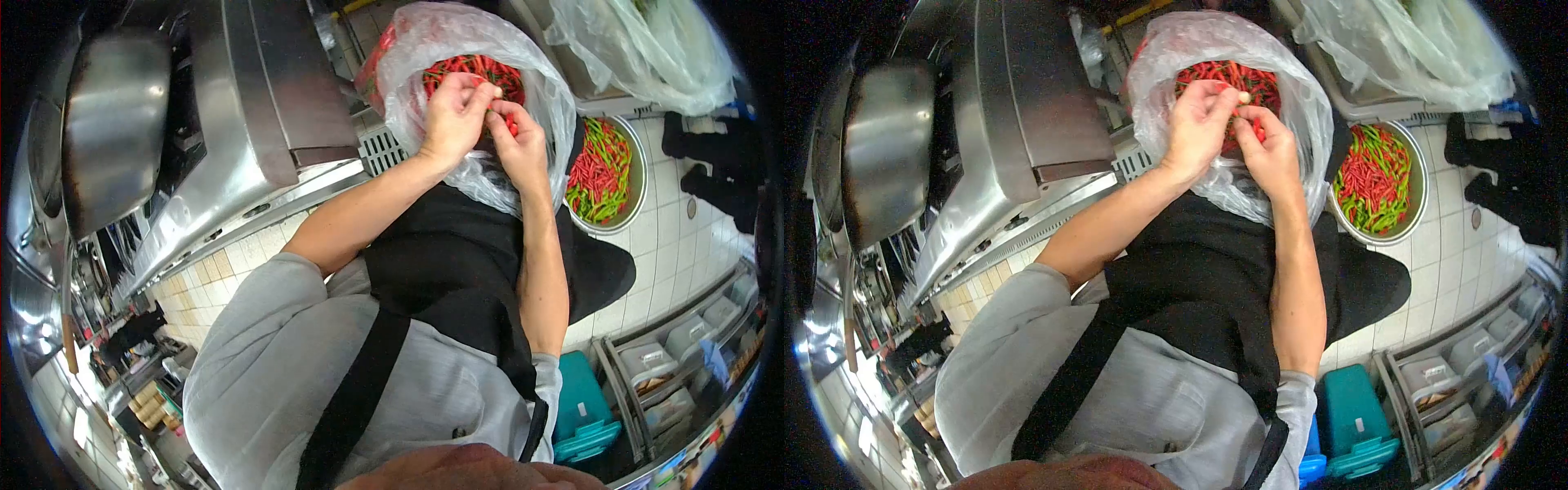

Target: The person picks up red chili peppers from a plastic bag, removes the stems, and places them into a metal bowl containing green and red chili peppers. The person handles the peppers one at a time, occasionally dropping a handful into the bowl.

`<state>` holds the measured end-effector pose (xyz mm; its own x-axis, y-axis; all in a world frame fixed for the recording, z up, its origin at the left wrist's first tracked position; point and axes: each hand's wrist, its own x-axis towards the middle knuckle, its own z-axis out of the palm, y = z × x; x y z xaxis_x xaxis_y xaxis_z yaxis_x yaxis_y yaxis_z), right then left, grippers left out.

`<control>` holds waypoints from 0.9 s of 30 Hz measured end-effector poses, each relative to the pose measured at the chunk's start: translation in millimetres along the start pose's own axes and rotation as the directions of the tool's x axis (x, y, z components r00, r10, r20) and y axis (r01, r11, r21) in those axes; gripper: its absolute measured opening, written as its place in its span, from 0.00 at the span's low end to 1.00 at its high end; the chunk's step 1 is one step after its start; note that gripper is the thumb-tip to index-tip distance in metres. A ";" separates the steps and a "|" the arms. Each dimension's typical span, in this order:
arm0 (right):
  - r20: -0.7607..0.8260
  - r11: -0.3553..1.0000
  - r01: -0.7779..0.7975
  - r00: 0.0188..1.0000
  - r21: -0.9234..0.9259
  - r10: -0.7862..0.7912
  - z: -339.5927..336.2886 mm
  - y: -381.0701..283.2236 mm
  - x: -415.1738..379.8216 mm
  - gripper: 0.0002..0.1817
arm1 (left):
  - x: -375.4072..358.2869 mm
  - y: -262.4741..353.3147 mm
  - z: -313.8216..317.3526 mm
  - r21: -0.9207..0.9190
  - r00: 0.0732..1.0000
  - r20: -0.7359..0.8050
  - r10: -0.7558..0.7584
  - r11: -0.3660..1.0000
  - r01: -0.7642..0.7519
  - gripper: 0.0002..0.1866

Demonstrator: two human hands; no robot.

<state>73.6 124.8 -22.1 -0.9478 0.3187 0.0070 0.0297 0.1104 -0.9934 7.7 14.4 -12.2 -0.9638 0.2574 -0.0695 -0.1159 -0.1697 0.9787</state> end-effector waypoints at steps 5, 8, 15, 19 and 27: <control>0.102 0.993 0.106 0.989 0.056 -0.111 1.4 10.2 -0.8 0.09 | 39.2 8.1 -27.6 0.142 0.858 0.230 -0.459 0.888 0.437 0.14; 0.182 0.998 0.056 0.982 -0.025 -0.050 6.2 -8.5 -6.1 0.08 | 39.8 8.7 -34.8 -0.141 0.824 0.176 -0.539 0.814 0.563 0.13; 0.038 0.912 0.353 0.935 -0.208 -0.353 1.2 6.1 7.3 0.10 | 14.8 14.3 -54.5 0.015 0.925 0.029 -0.378 0.926 0.378 0.10; 0.018 0.934 0.303 0.952 -0.190 -0.305 2.2 6.5 4.9 0.10 | 6.8 19.8 -58.5 0.069 0.936 0.057 -0.347 0.937 0.343 0.12; -0.046 0.992 -0.120 0.992 -0.035 0.118 -3.3 4.9 6.1 0.18 | -3.8 34.7 -36.1 0.240 0.934 0.240 -0.266 0.948 0.208 0.13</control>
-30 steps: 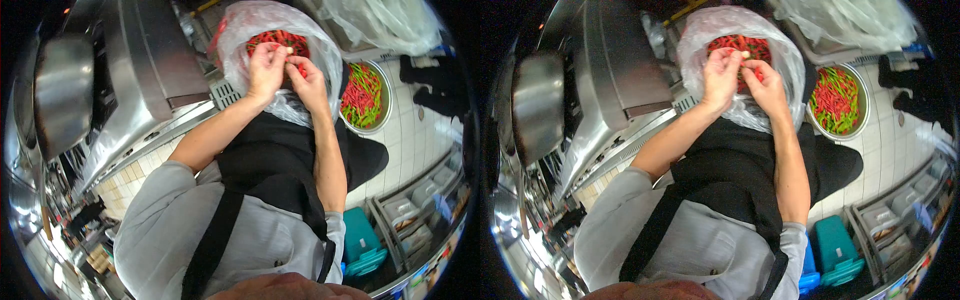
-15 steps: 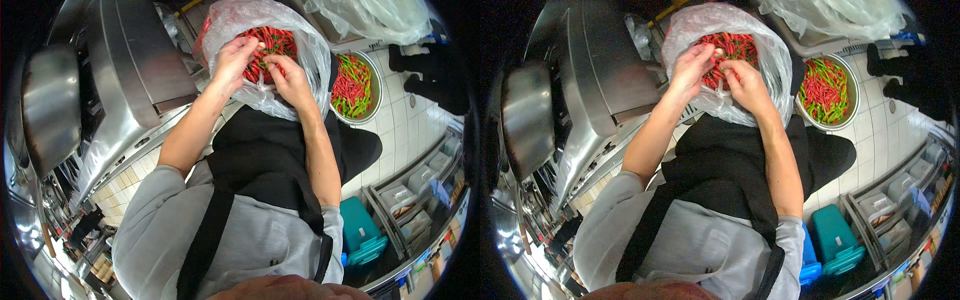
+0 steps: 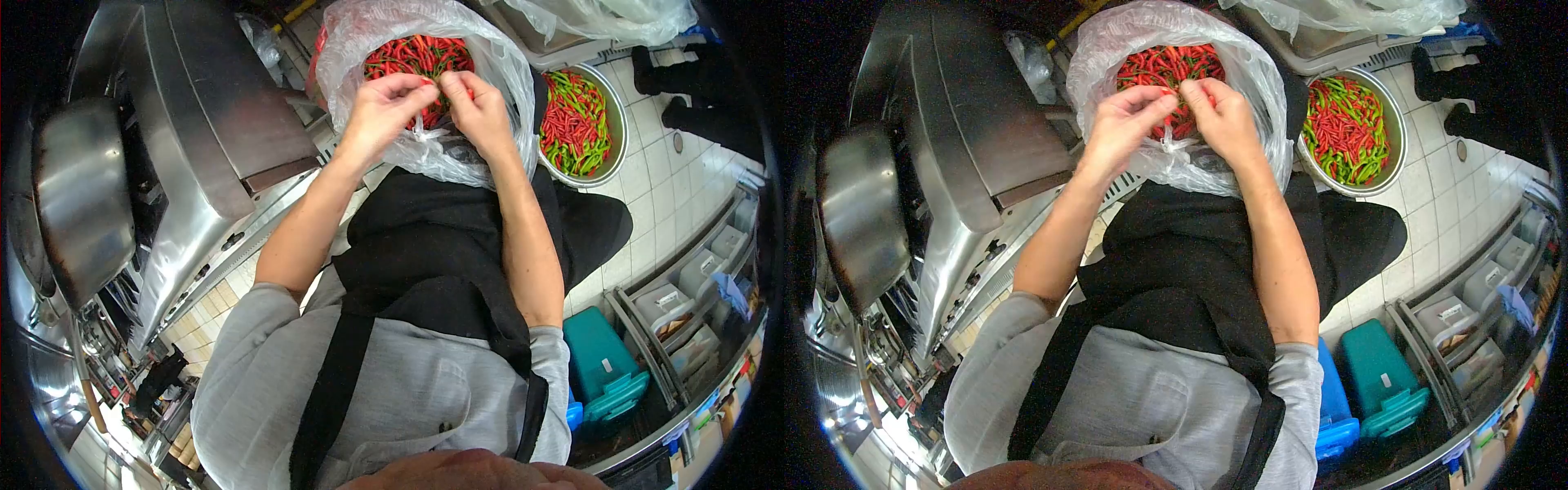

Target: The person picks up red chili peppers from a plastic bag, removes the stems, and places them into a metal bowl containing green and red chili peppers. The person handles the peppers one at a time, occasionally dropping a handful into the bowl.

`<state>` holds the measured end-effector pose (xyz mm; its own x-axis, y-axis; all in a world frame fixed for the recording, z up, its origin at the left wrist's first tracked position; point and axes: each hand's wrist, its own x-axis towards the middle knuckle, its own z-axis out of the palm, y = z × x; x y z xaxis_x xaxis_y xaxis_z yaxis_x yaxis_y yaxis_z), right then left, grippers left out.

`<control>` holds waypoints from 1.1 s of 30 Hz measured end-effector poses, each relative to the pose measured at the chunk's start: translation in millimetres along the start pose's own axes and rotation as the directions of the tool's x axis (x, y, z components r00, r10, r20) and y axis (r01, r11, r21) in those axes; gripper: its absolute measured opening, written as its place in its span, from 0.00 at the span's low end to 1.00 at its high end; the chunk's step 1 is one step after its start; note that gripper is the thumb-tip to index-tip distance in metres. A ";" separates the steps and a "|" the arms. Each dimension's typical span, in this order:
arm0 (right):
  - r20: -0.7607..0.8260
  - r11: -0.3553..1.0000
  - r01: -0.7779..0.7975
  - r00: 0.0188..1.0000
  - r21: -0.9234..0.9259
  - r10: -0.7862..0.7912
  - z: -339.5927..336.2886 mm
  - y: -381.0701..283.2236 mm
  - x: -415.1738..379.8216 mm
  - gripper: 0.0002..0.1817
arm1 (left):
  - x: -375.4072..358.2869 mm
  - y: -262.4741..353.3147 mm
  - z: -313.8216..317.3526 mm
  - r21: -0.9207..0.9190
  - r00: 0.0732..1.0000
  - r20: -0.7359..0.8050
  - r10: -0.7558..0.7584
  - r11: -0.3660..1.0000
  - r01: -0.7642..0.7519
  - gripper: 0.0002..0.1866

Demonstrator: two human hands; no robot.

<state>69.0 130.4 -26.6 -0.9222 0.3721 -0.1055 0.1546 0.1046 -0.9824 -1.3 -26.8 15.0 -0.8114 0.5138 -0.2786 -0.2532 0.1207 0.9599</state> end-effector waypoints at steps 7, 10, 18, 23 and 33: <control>0.158 0.726 -0.290 0.956 0.624 0.247 -12.5 -9.2 -0.6 0.22 | 15.1 6.4 37.7 0.122 0.988 0.157 -0.015 0.992 -0.005 0.16; 0.162 0.622 -0.279 0.957 0.732 0.240 -18.0 -4.1 1.0 0.24 | 13.6 28.4 46.0 0.038 0.988 0.130 0.086 0.995 -0.092 0.16; 0.164 0.481 -0.283 0.947 0.830 0.275 -23.6 -8.7 -0.2 0.20 | 79.3 -14.4 -21.7 0.911 0.928 -0.055 0.368 0.399 -0.105 0.13; 0.086 0.644 -0.229 0.965 0.730 0.246 -13.7 -13.2 -4.2 0.12 | 75.0 -12.5 -10.5 0.881 0.873 0.151 0.464 0.337 -0.332 0.12; 0.081 0.787 -0.214 0.975 0.579 0.205 -6.3 -14.3 -4.4 0.13 | 42.5 -0.8 -7.1 0.739 0.925 0.049 0.376 0.610 -0.288 0.17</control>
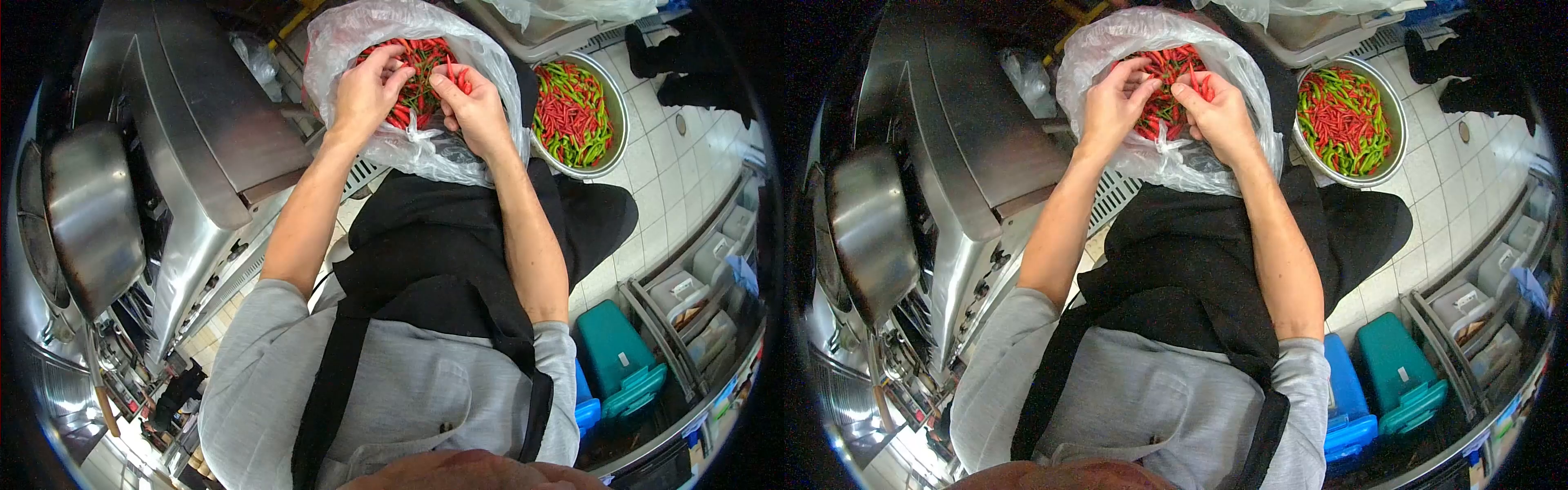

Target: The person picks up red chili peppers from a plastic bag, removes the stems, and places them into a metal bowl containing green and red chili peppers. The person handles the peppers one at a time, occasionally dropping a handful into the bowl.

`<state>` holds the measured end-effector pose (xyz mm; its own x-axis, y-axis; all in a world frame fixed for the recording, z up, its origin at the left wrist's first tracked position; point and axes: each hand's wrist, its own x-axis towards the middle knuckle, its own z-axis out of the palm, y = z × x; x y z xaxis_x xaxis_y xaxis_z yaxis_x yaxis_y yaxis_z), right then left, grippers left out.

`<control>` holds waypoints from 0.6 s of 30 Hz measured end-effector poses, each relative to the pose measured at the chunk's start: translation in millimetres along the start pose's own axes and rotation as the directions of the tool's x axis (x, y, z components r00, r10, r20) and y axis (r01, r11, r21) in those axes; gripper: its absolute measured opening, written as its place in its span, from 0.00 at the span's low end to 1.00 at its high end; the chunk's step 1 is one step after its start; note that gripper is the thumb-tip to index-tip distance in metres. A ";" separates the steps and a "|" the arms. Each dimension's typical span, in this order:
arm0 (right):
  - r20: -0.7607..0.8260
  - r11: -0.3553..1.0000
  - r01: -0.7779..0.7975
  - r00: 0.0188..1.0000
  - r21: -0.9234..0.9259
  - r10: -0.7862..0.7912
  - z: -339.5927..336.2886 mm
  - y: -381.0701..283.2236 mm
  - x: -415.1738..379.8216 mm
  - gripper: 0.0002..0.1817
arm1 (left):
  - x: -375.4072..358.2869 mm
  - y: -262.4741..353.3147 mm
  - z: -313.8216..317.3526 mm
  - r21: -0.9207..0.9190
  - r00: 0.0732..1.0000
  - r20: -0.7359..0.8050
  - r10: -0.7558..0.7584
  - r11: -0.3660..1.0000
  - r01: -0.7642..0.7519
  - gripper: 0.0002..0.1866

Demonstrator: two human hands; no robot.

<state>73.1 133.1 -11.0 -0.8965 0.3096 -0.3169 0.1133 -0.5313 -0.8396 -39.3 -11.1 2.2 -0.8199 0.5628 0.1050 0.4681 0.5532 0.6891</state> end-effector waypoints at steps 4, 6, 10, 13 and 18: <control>0.003 1.000 0.014 1.000 -0.003 -0.014 1.6 -1.6 -1.9 0.12 | -9.4 19.3 -7.1 -0.004 0.998 0.060 0.014 1.000 -0.013 0.27; 0.020 1.000 0.011 1.000 -0.009 -0.011 -0.1 0.6 -0.5 0.13 | -11.0 24.8 -6.8 0.019 0.993 0.089 0.082 0.996 -0.084 0.30; 0.027 0.998 0.040 0.999 -0.041 -0.039 -3.4 4.9 0.2 0.12 | -11.5 38.8 -14.5 -0.016 0.971 0.166 0.172 0.985 -0.172 0.34; 0.007 1.000 0.004 1.000 0.013 -0.004 -3.5 2.9 -1.5 0.12 | -5.6 14.5 3.9 -0.507 1.000 -0.005 -0.017 0.862 0.012 0.33; -0.001 1.000 0.002 1.000 -0.030 -0.002 0.6 -1.7 -2.0 0.13 | -4.9 15.5 -3.3 -0.640 0.995 0.017 -0.103 0.763 0.090 0.34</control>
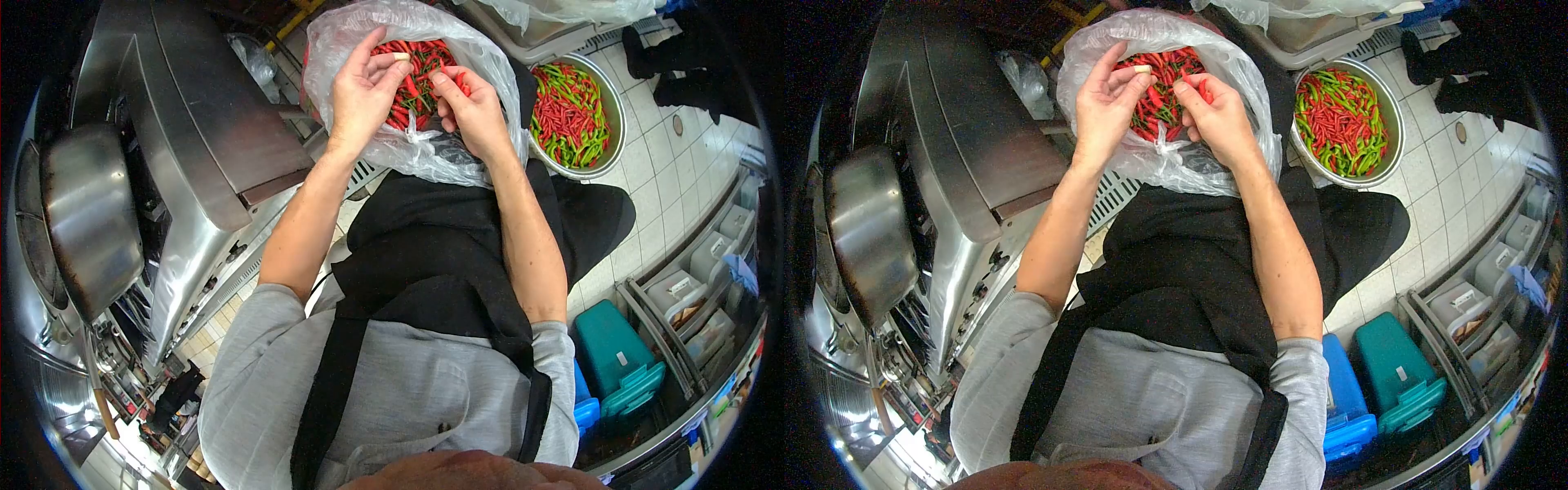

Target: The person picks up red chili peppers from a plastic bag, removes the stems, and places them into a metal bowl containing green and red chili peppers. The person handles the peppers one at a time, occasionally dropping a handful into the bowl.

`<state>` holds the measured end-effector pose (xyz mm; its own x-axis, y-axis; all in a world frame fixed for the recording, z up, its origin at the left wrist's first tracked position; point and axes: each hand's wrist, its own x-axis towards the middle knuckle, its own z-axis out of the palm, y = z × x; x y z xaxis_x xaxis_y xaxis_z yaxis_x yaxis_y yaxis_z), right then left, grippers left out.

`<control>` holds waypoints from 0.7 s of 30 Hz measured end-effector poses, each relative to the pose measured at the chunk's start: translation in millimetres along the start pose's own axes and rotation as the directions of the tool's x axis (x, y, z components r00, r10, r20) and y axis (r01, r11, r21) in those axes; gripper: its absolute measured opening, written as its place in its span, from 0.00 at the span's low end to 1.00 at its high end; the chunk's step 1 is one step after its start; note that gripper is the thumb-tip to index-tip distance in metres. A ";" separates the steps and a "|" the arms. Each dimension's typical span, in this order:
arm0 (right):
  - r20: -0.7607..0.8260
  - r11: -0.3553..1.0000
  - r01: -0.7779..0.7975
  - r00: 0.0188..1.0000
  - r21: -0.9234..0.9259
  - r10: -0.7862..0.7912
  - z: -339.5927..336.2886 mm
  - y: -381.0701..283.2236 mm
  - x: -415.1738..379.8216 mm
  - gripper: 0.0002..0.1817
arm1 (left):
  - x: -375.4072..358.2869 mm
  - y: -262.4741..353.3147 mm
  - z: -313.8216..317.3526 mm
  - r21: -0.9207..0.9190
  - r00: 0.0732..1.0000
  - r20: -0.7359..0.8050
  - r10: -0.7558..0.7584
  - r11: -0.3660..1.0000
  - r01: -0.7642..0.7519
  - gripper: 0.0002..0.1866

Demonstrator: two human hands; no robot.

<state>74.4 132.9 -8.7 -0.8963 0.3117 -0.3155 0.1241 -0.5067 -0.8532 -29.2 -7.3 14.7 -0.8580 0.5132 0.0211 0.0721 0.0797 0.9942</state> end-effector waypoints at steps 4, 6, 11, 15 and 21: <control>0.059 0.994 0.031 0.998 -0.102 -0.025 -0.3 4.6 1.4 0.13 | -2.5 6.0 9.4 -0.061 0.995 -0.082 0.052 0.996 -0.057 0.33; 0.087 0.990 0.027 0.996 -0.137 -0.015 -3.8 3.8 0.1 0.12 | -2.2 6.3 13.1 -0.095 0.989 -0.120 0.088 0.990 -0.100 0.32; 0.126 0.973 0.100 0.989 -0.210 -0.074 -5.3 9.5 1.8 0.09 | -10.1 11.6 20.2 -0.172 0.979 -0.189 0.078 0.979 -0.111 0.26; 0.164 0.919 0.253 0.964 -0.302 -0.211 -4.6 9.7 -2.7 0.07 | -14.7 4.1 8.2 -0.232 0.977 -0.035 -0.211 0.953 0.197 0.18; 0.222 0.911 0.304 0.943 -0.278 -0.247 -3.7 15.2 -2.4 0.08 | -16.4 -29.0 -3.8 -0.497 0.670 0.385 -0.634 0.470 0.730 0.14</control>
<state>80.0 127.4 -22.4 -0.9707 0.2402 0.0055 -0.0411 -0.1434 -0.9888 -19.1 -21.2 -14.1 -0.4252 0.6224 -0.6571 -0.8448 -0.0123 0.5349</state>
